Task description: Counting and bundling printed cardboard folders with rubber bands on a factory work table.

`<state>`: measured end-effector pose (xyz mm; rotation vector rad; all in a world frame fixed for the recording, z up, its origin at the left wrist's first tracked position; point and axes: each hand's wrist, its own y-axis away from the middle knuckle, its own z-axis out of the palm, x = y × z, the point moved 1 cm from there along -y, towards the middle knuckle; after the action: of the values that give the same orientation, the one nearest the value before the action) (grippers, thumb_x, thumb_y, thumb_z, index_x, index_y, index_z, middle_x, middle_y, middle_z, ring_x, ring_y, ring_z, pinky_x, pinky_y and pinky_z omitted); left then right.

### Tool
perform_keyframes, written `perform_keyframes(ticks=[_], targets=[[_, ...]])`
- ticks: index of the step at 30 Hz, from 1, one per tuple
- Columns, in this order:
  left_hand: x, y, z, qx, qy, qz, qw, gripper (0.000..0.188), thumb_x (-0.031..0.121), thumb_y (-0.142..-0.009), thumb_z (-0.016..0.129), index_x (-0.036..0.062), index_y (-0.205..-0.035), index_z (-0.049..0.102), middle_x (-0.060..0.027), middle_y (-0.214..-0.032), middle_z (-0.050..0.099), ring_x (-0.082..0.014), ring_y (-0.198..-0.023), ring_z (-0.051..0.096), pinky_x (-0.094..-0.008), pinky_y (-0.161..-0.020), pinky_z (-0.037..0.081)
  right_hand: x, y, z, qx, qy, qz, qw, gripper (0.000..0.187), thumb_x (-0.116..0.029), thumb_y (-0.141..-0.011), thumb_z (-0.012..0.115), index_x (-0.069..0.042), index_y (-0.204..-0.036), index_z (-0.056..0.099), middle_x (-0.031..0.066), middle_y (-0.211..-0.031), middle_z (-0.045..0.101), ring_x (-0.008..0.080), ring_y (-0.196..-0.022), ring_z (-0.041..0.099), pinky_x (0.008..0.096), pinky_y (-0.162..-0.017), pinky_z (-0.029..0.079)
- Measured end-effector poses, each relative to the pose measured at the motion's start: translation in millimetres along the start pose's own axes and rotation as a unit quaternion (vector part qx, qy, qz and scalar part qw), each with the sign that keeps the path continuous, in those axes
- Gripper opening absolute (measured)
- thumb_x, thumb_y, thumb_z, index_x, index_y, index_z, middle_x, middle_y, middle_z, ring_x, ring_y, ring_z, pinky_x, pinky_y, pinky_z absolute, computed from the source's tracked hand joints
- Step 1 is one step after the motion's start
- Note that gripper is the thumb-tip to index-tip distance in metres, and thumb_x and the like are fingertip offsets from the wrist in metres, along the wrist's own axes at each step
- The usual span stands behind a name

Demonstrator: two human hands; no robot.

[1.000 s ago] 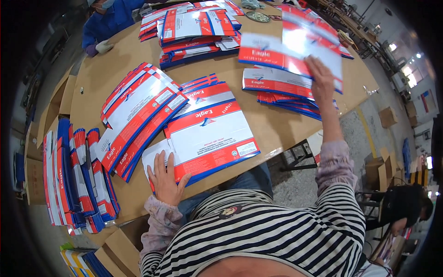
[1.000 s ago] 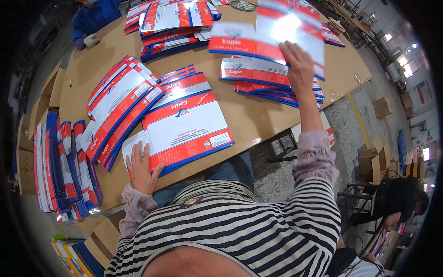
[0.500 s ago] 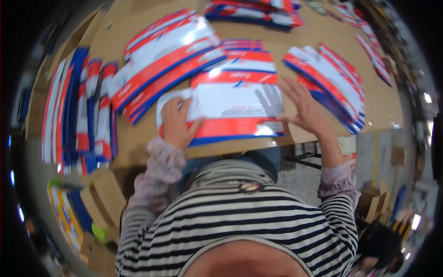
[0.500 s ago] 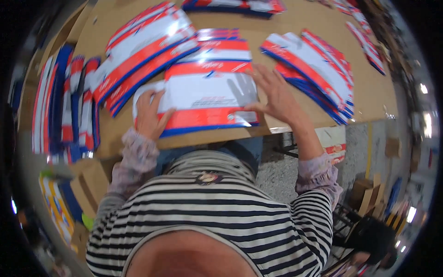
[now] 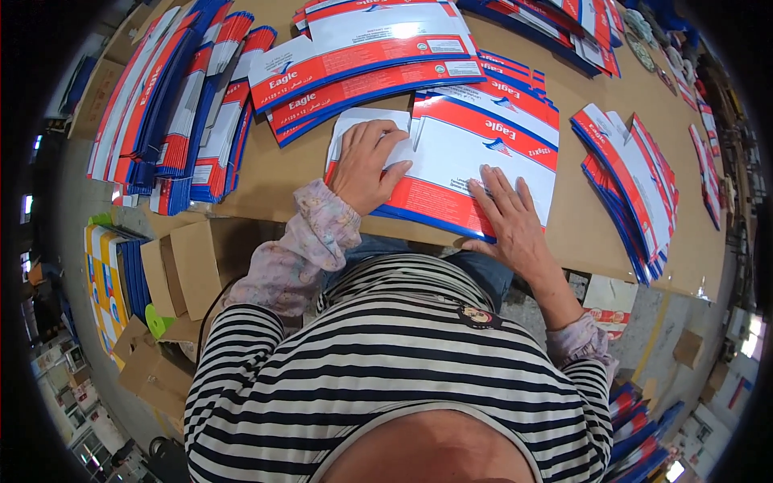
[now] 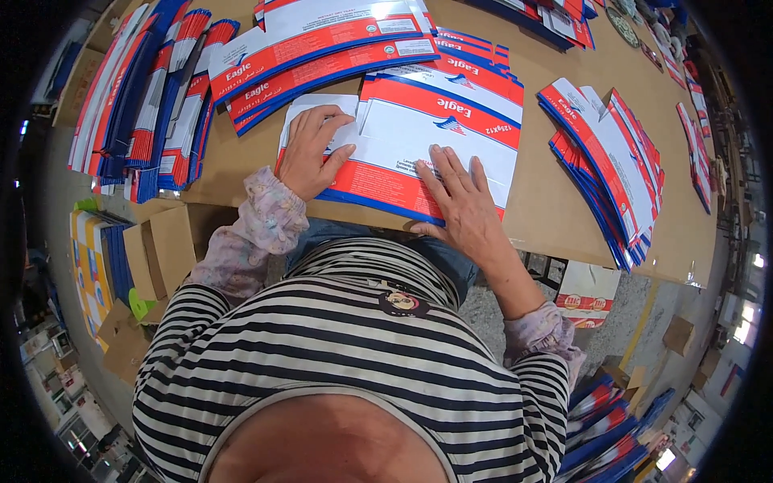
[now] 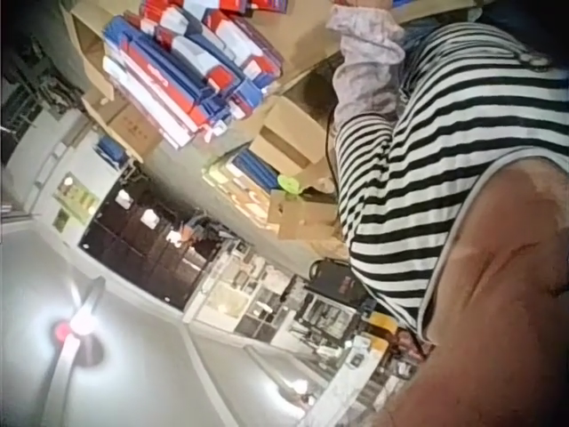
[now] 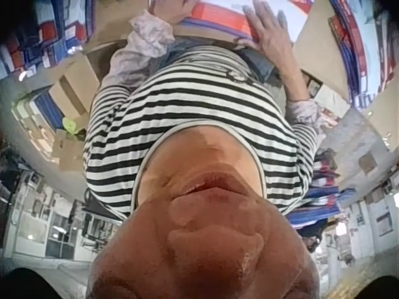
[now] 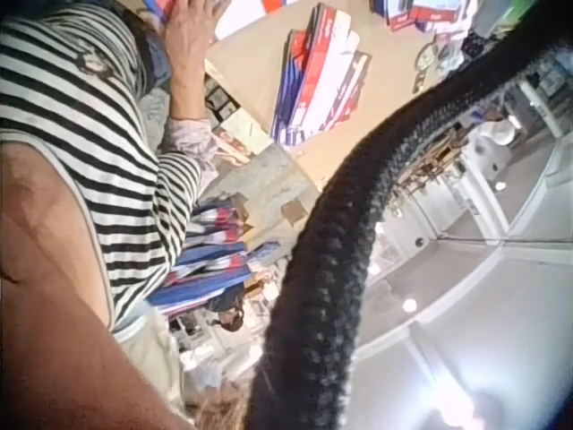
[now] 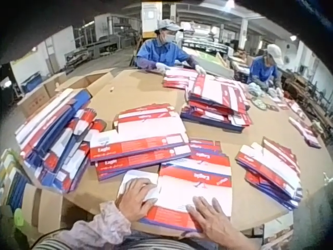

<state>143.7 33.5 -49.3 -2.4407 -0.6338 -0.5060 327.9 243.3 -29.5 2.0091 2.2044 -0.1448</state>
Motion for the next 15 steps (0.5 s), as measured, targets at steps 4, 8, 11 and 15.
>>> perform_keyframes(ticks=[4,8,11,15], targets=[[-3.5,-0.7,3.3,0.012,0.014,0.014,1.0,0.037,0.019,-0.081,0.068,0.0059,-0.114,0.058,-0.0126,-0.113,0.055,-0.0308,-0.111,0.049,-0.0439,-0.101,0.032,-0.6,2.3,-2.4,-0.005,0.006,0.003,1.0,0.097,-0.061,-0.072,0.067,-0.012,-0.149,0.033,0.0148,-0.155,0.03,0.0315,-0.143,0.029,0.0526,-0.116,0.024],[-3.9,-0.5,2.2,0.01,0.036,-0.003,0.999,0.034,0.017,-0.08,0.069,0.0062,-0.111,0.059,-0.0121,-0.112,0.057,-0.0299,-0.113,0.05,-0.0425,-0.102,0.031,-0.9,1.0,-10.8,-0.031,0.006,0.002,1.0,0.093,-0.057,-0.075,0.067,-0.013,-0.15,0.032,0.0137,-0.155,0.03,0.0317,-0.143,0.029,0.0491,-0.117,0.024],[-5.7,-2.8,1.1,0.019,0.047,-0.009,0.999,0.029,0.016,-0.081,0.069,0.0053,-0.107,0.061,-0.0124,-0.109,0.059,-0.0296,-0.111,0.052,-0.0412,-0.101,0.034,-3.0,1.0,-15.8,-0.051,0.018,0.0,0.999,0.075,-0.04,-0.087,0.062,-0.011,-0.149,0.033,0.0144,-0.154,0.033,0.0318,-0.142,0.033,0.0487,-0.115,0.029],[-10.8,-14.1,-13.5,0.098,0.178,-0.071,0.977,0.019,0.011,-0.086,0.065,0.0023,-0.102,0.063,-0.0139,-0.103,0.061,-0.0298,-0.101,0.058,-0.0387,-0.093,0.043,-3.2,2.3,-47.1,-0.022,0.079,-0.035,0.996,0.059,-0.013,-0.091,0.05,-0.004,-0.147,0.034,0.0178,-0.15,0.038,0.0329,-0.137,0.04,0.0488,-0.112,0.033]])
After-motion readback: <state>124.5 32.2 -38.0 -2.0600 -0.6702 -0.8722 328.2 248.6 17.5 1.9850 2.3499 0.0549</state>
